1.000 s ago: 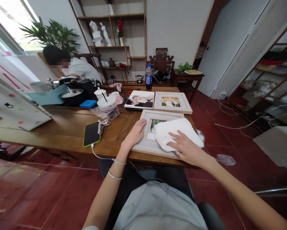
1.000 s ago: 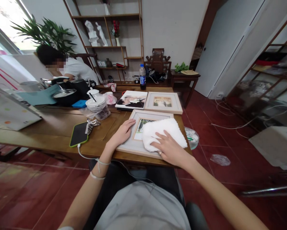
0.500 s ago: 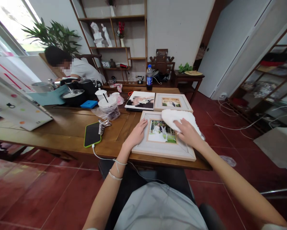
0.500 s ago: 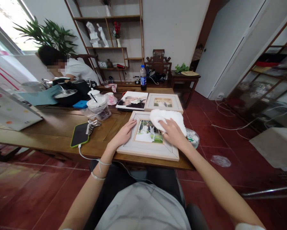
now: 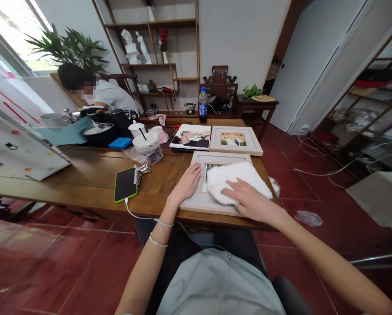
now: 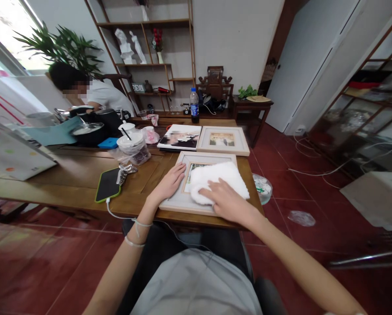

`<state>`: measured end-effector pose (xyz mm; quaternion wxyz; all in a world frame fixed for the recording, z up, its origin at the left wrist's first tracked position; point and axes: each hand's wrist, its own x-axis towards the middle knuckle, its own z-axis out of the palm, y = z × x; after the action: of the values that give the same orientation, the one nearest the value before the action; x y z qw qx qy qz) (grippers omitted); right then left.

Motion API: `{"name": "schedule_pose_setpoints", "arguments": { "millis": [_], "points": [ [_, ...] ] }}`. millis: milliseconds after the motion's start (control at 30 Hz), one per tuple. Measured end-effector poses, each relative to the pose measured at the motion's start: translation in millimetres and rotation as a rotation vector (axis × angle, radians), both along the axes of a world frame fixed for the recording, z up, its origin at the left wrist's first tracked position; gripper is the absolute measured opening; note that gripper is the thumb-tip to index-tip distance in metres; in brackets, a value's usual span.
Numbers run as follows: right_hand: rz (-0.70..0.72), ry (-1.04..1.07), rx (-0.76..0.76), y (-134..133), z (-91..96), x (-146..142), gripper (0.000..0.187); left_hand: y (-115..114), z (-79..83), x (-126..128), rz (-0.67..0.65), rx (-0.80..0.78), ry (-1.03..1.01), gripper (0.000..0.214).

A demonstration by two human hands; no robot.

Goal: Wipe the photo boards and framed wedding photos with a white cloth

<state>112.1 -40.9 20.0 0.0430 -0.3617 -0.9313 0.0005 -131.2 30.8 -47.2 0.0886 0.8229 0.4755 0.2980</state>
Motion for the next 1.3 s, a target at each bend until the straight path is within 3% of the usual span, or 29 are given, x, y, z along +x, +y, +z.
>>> {"name": "schedule_pose_setpoints", "arguments": {
  "millis": [133, 233, 367, 533, 633, 733, 833, 1100, 1200, 1300],
  "points": [
    [0.042, 0.078, -0.063, -44.0, 4.8, -1.8, 0.064, 0.6, -0.2, -0.6, -0.015, 0.006, -0.004, 0.045],
    [0.037, 0.128, -0.046, -44.5, -3.0, -2.4, 0.063, 0.3, -0.5, -1.6, -0.031, 0.008, -0.036, 0.045],
    [-0.04, 0.113, 0.042, -10.4, -14.2, 3.3, 0.06, 0.1, -1.2, -3.1, -0.058, 0.004, -0.05, 0.043],
    [-0.183, 0.076, 0.182, 49.3, -12.6, 9.1, 0.057, 0.3, -1.0, -4.3, -0.065, -0.006, -0.021, 0.042],
    [-0.281, 0.099, 0.287, 79.6, -9.8, 2.3, 0.056, 0.1, -0.6, -4.5, -0.066, -0.004, -0.017, 0.043],
    [-0.305, 0.057, 0.289, 93.4, -9.0, -11.6, 0.056, 0.3, -1.5, -4.6, -0.069, 0.004, -0.021, 0.043],
    [-0.24, -0.03, 0.196, 80.3, -7.6, -27.0, 0.053, 1.3, -4.0, -4.5, -0.072, 0.014, -0.046, 0.041],
    [0.048, -0.004, 0.006, -16.7, 1.6, -34.2, 0.05, 8.0, -6.1, -4.0, -0.049, 0.034, -0.097, 0.038],
    [0.113, 0.041, -0.046, -28.3, 3.4, -21.9, 0.054, 10.4, -3.6, -4.1, -0.056, 0.047, -0.119, 0.036],
    [0.145, 0.073, -0.081, -21.2, 7.7, -7.2, 0.051, 10.4, -2.0, -4.4, -0.073, 0.035, -0.146, 0.038]
  ]
}}
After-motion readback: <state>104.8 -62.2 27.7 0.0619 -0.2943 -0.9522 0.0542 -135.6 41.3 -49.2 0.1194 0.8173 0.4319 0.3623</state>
